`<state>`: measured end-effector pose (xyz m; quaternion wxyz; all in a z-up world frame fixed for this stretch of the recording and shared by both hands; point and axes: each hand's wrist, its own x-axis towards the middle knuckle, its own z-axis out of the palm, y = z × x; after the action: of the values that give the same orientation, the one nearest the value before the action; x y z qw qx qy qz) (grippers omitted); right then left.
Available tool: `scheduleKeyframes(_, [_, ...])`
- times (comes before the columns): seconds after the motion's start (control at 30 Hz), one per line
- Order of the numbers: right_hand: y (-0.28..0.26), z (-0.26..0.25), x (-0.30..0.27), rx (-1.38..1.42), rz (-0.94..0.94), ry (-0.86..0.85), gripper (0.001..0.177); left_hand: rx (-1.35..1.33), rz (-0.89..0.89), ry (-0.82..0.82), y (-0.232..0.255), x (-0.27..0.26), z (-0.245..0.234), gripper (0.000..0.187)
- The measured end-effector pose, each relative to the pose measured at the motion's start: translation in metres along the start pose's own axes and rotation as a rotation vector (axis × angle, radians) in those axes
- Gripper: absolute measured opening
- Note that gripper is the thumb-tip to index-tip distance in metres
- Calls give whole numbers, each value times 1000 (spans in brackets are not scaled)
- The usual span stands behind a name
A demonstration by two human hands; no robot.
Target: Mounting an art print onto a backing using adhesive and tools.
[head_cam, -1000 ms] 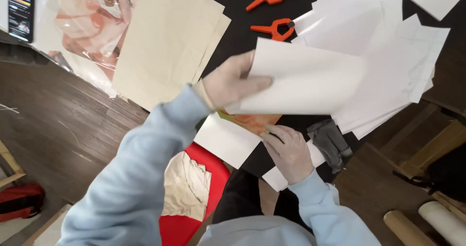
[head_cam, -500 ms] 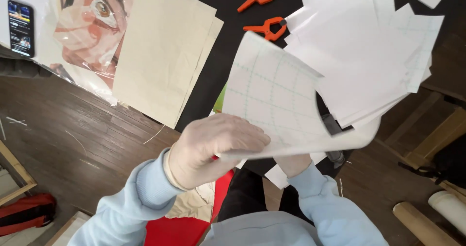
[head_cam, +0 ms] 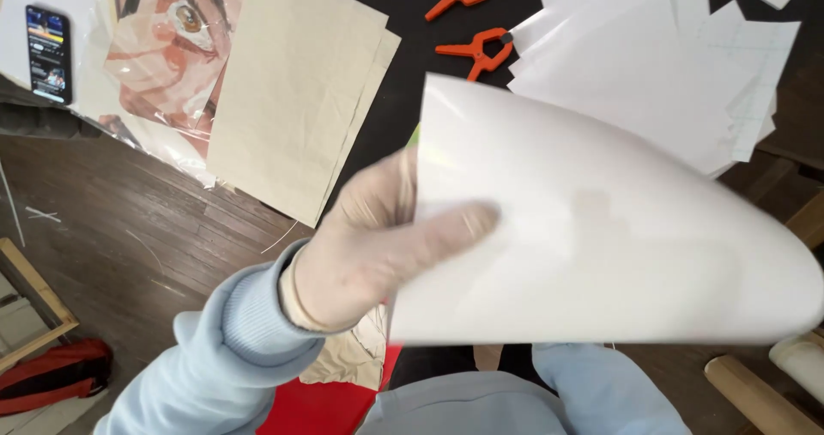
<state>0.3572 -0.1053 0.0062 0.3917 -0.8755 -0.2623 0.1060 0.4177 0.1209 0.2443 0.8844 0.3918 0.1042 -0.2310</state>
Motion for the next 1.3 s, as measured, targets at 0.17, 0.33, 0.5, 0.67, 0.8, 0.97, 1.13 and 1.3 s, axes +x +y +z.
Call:
scheduleKeyframes(0.17, [-3, -5, -3, -103, -56, 16, 40, 73, 121, 306, -10, 15, -6, 46])
scheduleKeyframes(0.33, [-5, -9, 0, -205, -125, 25, 42, -100, -165, 275, -23, -16, 36, 52])
scheduleKeyframes(0.5, [-21, -18, 14, -245, -272, 80, 38, -383, -341, 65, -43, -38, 47, 56])
scheduleKeyframes(0.67, [-14, -16, 2, -234, -225, 75, 42, -27, -326, 68, -68, 14, -50, 44])
scheduleKeyframes(0.8, [-10, -8, -9, -208, -197, 70, 48, 319, -334, 287, -85, 88, -169, 49])
scheduleKeyframes(0.97, [-3, 4, -28, -170, -160, 58, 56, 356, -512, 325, -129, 113, -238, 60])
scheduleKeyframes(1.13, [13, 8, -47, -148, -109, 59, 65, 455, -709, 297, -150, 110, -255, 71])
scheduleKeyframes(1.3, [22, 20, -65, -200, -115, 44, 63, 780, -933, 448, -128, 101, -230, 86])
